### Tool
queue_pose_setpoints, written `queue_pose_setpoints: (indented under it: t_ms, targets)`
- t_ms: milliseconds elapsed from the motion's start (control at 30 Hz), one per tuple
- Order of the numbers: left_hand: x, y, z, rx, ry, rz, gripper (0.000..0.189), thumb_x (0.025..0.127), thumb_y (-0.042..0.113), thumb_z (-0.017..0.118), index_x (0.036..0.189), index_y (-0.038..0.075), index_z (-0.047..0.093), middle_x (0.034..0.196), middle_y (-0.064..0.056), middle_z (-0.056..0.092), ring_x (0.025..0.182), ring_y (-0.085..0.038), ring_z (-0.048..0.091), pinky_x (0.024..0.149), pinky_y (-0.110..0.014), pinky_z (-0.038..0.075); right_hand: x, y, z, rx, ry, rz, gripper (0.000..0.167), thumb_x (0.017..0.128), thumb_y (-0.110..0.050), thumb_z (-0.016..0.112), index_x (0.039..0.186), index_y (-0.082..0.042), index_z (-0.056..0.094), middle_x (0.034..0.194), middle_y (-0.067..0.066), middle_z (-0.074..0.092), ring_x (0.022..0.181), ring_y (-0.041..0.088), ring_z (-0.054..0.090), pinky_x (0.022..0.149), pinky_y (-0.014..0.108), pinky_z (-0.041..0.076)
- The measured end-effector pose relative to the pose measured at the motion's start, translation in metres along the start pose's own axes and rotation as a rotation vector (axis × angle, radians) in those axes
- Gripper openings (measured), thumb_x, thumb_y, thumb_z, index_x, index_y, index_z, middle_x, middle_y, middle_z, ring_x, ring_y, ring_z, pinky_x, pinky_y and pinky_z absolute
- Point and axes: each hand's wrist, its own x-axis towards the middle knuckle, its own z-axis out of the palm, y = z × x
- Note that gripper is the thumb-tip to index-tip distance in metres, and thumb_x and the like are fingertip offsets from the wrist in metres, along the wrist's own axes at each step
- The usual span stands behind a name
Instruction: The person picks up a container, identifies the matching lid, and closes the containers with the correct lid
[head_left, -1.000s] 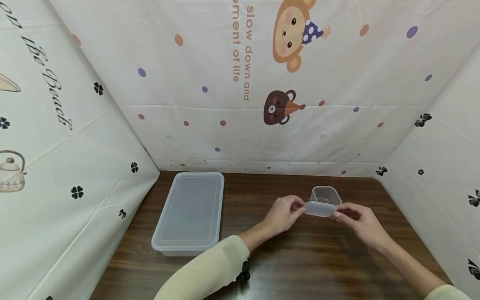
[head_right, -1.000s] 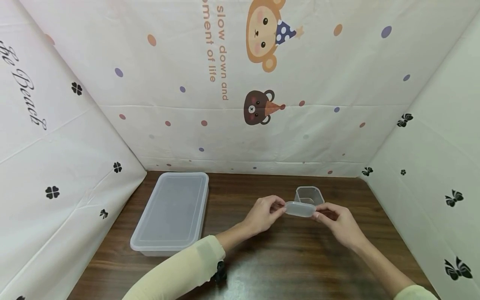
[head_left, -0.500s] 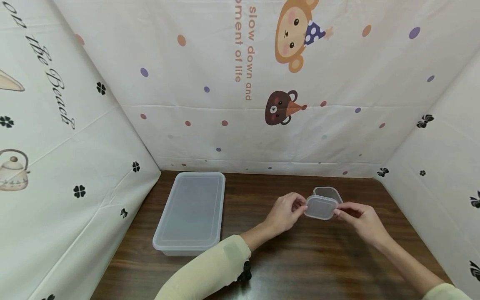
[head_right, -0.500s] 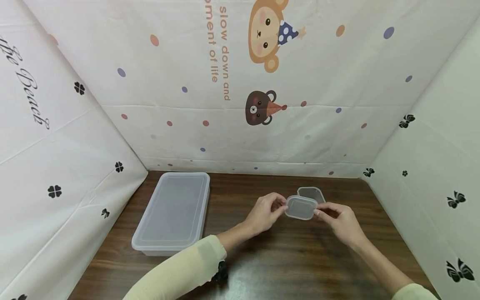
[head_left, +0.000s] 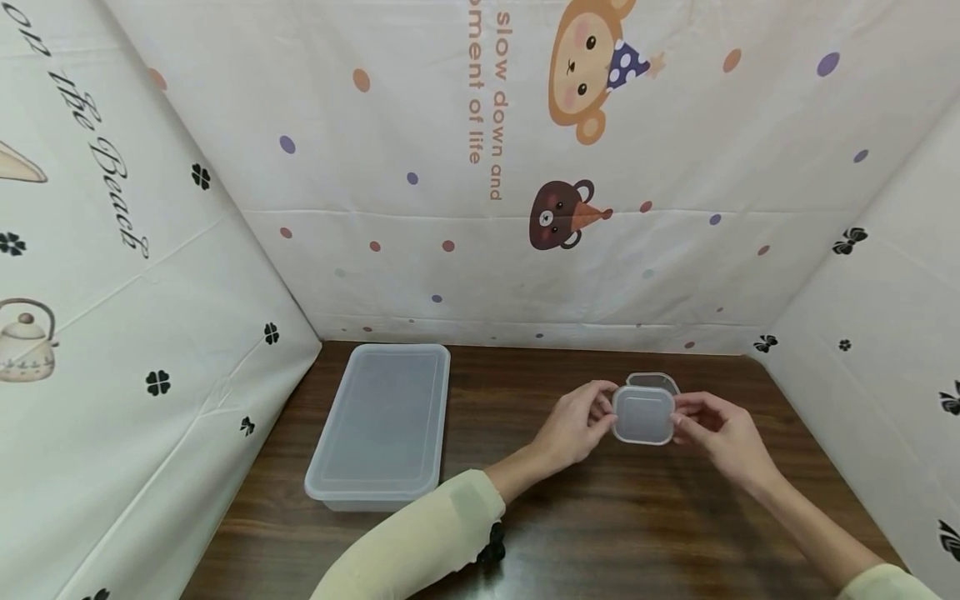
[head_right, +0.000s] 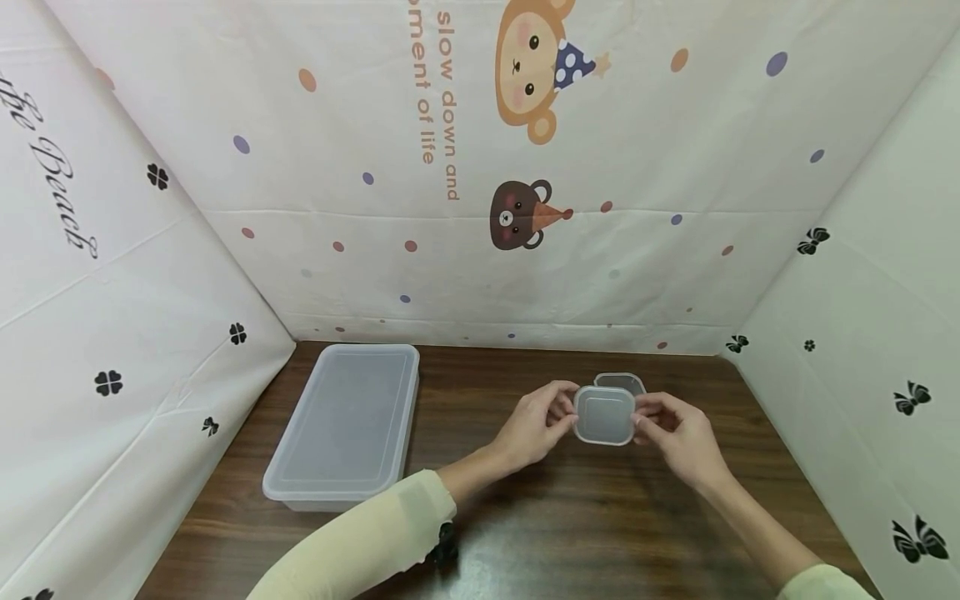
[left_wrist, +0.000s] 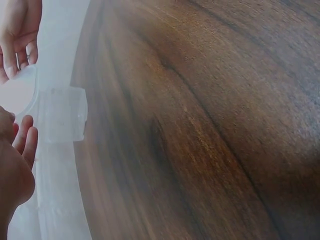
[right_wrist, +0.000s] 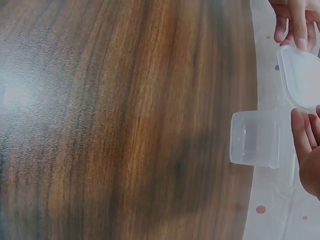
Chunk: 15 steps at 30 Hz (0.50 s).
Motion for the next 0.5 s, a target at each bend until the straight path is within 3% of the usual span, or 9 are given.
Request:
queue_pose_setpoints:
  t_ms: [200,500]
  targets:
    - [0.008,0.002,0.001,-0.020,0.013,0.014,0.040,0.100,0.006,0.074,0.137,0.010,0.060,0.101,0.003,0.065,0.084,0.008,0.059,0.075,-0.006,0.052,0.005,0.001,-0.002,-0.048,0.054,-0.020,0.026,0.098,0.005,0.072,0.123,0.011,0.068,0.098,0.022,0.069,0.081,0.012,0.073,0.069,0.029,0.063]
    - [0.017,0.003,0.001,-0.068,0.028,-0.049,0.041,0.101,0.007,0.072,0.140,0.014,0.061,0.101,0.001,0.067,0.081,0.007,0.060,0.071,-0.009,0.054,0.010,0.003,-0.002,-0.109,0.128,-0.005,0.027,0.101,-0.002,0.072,0.125,0.010,0.071,0.100,0.018,0.073,0.079,0.002,0.072,0.066,0.021,0.061]
